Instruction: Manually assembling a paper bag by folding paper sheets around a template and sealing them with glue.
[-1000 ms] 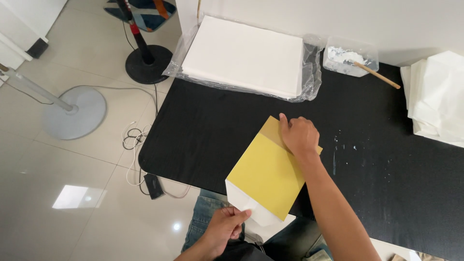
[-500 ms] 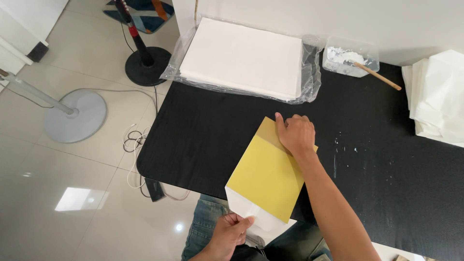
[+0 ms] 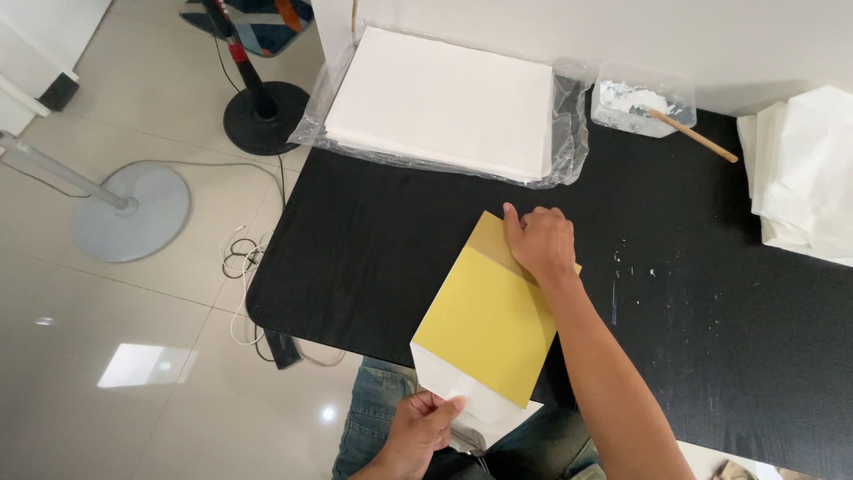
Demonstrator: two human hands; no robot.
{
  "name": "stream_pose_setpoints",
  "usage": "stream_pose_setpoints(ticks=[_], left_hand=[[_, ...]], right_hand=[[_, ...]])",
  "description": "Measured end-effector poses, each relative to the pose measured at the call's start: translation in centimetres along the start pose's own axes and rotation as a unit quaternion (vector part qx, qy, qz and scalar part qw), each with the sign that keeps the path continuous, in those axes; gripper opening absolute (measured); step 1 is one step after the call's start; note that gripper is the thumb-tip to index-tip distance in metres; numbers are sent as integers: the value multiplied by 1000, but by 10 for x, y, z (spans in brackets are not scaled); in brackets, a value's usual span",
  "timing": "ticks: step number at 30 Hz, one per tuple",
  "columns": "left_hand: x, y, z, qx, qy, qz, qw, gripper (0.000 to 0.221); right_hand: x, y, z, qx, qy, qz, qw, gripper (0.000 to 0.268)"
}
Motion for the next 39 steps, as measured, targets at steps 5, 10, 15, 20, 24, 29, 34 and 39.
stream_pose_setpoints(ticks=[5, 10, 15, 20, 24, 29, 34, 39], left_hand=[[-10, 9, 7, 9, 4, -5, 1000, 38], [-11, -1, -6, 20, 10, -29, 999, 43], [-52, 54, 26, 265, -25, -77, 961, 31], [-44, 69, 14, 258, -122, -41, 958, 56], [-39, 80, 23, 276, -42, -64, 958, 55], [-51, 96, 43, 248, -11, -102, 963, 55], [-50, 98, 50, 227, -23, -99, 969, 51], [-48, 83, 48, 207, -41, -126, 969, 54]], right_hand=[[2, 4, 1, 6, -23, 2, 1000, 74], [12, 12, -12, 22, -68, 51, 996, 75], [11, 9, -18, 27, -78, 67, 994, 71], [4, 0, -28, 62, -67, 58, 994, 58], [-18, -20, -50, 99, -70, 57, 991, 48], [-53, -31, -53, 77, -98, 20, 992, 67], [-70, -53, -61, 80, -210, 22, 974, 80], [-68, -43, -42, 18, -144, -59, 988, 82]])
Point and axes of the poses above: each hand's wrist, its own x-axis towards the middle knuckle, its own z-axis out of the palm, y = z × x, the point moved 1 cm from there along x, towards the middle knuckle, and after that the axes turned 4 degrees about -z, right-handed, at the moved point
